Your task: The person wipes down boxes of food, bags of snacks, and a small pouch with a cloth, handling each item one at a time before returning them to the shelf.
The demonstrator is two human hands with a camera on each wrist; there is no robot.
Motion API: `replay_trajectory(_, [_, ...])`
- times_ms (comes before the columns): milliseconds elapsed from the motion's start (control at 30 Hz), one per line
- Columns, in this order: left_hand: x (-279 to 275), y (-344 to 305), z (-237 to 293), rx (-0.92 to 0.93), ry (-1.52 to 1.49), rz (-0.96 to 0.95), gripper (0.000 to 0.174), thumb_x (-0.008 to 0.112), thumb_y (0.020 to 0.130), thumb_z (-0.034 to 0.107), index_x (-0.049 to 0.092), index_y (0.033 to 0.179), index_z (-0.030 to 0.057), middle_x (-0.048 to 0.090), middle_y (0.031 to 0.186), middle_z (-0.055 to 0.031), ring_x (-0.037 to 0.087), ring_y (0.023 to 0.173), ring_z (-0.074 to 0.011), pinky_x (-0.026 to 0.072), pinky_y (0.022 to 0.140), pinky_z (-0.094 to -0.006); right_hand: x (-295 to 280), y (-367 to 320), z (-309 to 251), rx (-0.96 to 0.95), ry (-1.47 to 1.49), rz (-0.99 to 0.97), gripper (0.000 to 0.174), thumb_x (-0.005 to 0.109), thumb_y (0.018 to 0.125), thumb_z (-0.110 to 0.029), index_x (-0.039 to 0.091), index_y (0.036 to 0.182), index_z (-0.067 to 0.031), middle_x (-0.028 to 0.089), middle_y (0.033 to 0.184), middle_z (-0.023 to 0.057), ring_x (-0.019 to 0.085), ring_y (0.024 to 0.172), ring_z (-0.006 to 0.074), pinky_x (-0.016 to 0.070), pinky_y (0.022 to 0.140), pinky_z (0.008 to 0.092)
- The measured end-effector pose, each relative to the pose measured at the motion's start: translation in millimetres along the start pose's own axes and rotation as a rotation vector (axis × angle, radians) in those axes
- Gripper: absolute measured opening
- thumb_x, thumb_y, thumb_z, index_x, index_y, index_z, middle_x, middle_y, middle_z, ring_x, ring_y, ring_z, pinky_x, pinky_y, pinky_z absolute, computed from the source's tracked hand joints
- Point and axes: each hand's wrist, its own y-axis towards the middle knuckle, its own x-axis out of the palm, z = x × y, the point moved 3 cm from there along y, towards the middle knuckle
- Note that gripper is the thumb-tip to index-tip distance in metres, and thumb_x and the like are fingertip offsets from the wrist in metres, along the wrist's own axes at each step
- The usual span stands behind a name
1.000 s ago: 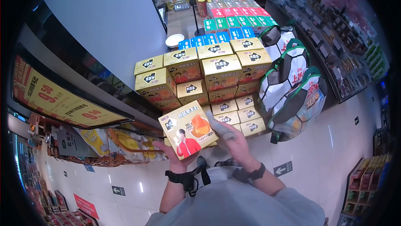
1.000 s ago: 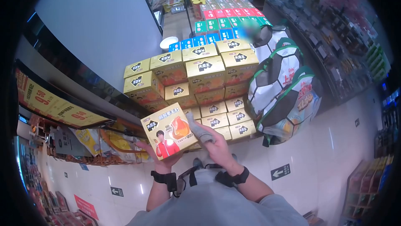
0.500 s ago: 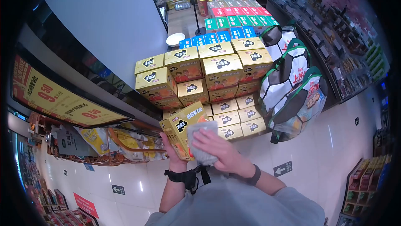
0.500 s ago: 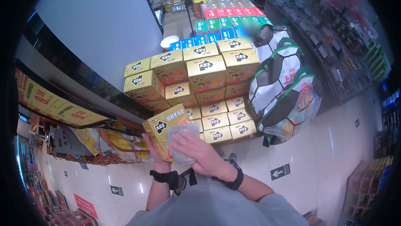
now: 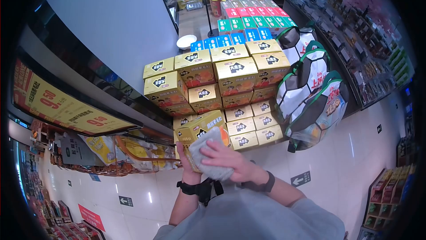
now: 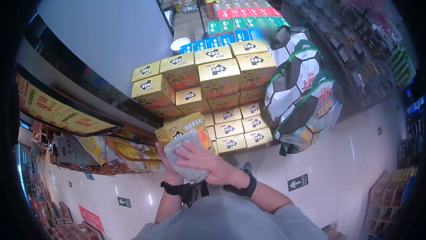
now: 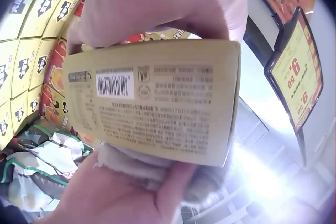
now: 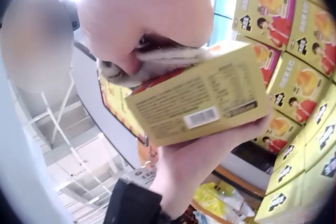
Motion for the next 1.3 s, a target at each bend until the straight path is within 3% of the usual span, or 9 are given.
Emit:
replay_trajectory(67, [-10,3,-4,-0.142,-0.233,-0.464,0.08,0.046,0.093,0.073,0.05,0.142,0.0092,0.061,0.132,-0.0145,0.062,0.116,-0.0311,0.0494,0.103,-0.0461,-11,5,11,0.104,0.025,0.111,0.056,0.06,0.089,0.001,0.055,0.144,-0.008,0.041,0.158,0.014,0.025,0.153,0.0339,0.0191,0.124,0.0461])
replay_trajectory(133, [-5,2,-9,-0.154,-0.159,-0.497,0.08,0.046,0.094,0.073,0.049,0.143,0.0088,0.058,0.135,-0.015,0.059,0.121,-0.0308,0.047,0.106,-0.0464,-23,7,28,0.321,0.234,0.521,0.059,0.057,0.088,0.006,0.053,0.146,-0.0082,0.038,0.161,0.0129,0.022,0.154,0.0327,0.018,0.124,0.0453])
replay_trajectory(167, [-1,1,-12,-0.164,-0.087,-0.528,0.08,0.046,0.094,0.072,0.048,0.144,0.0083,0.056,0.139,-0.0156,0.056,0.125,-0.0305,0.0445,0.109,-0.0467,-18,8,25,0.308,0.217,0.48,0.061,0.054,0.089,0.007,0.051,0.148,-0.0088,0.035,0.162,0.0123,0.019,0.155,0.0321,0.0164,0.124,0.0443])
replay_trajectory(267, [26,-4,-4,0.025,0.204,-0.06,0.08,0.047,0.095,0.07,0.047,0.145,0.0074,0.055,0.141,-0.016,0.057,0.125,-0.0303,0.0468,0.107,-0.0466,-4,3,4,0.115,0.137,0.186,0.058,0.051,0.091,0.005,0.052,0.147,-0.009,0.036,0.162,0.0128,0.02,0.155,0.0318,0.0151,0.124,0.0436])
replay_trajectory(400, [14,3,3,-0.038,0.107,-0.046,0.085,0.047,0.095,0.07,0.039,0.151,0.0066,0.051,0.147,-0.0183,0.056,0.129,-0.0334,0.0507,0.105,-0.0468,-8,-7,14,0.108,0.172,0.039,0.055,0.052,0.092,0.003,0.054,0.146,-0.0095,0.038,0.16,0.0139,0.024,0.154,0.0314,0.0155,0.125,0.0434])
replay_trajectory(533, [-3,7,-3,-0.105,-0.007,-0.301,0.082,0.05,0.096,0.067,0.039,0.151,0.0071,0.056,0.141,-0.0163,0.059,0.126,-0.0305,0.0533,0.102,-0.0455,-13,-8,25,0.359,0.264,0.324,0.064,0.052,0.085,0.011,0.051,0.147,-0.0072,0.035,0.161,0.0174,0.024,0.153,0.0307,0.0176,0.124,0.0415])
replay_trajectory(733, [4,18,-11,0.058,0.36,-0.082,0.09,0.047,0.098,0.065,0.014,0.16,0.0084,0.037,0.156,-0.015,0.045,0.138,-0.0306,0.0404,0.114,-0.0438,-12,-16,11,0.21,0.034,0.376,0.066,0.051,0.082,0.012,0.051,0.146,-0.0031,0.035,0.16,0.0212,0.032,0.15,0.034,0.0262,0.121,0.0391])
replay_trajectory(933, [1,12,-11,-0.039,0.224,0.048,0.089,0.051,0.097,0.064,0.02,0.157,0.0059,0.031,0.158,-0.0162,0.035,0.145,-0.0307,0.0314,0.119,-0.0479,-29,-14,12,0.235,-0.009,0.564,0.063,0.048,0.083,0.011,0.05,0.145,0.0008,0.039,0.157,0.0243,0.037,0.148,0.0341,0.0305,0.118,0.0377])
replay_trajectory(1300, [-21,14,-25,-0.213,-0.015,-0.191,0.061,0.054,0.105,0.037,0.034,0.152,0.0043,0.045,0.152,-0.0162,0.044,0.14,-0.0315,0.0354,0.117,-0.052,-36,-24,32,0.354,0.338,0.71,0.062,0.048,0.083,0.006,0.052,0.144,0.0014,0.045,0.154,0.0212,0.041,0.145,0.0313,0.0292,0.119,0.0391])
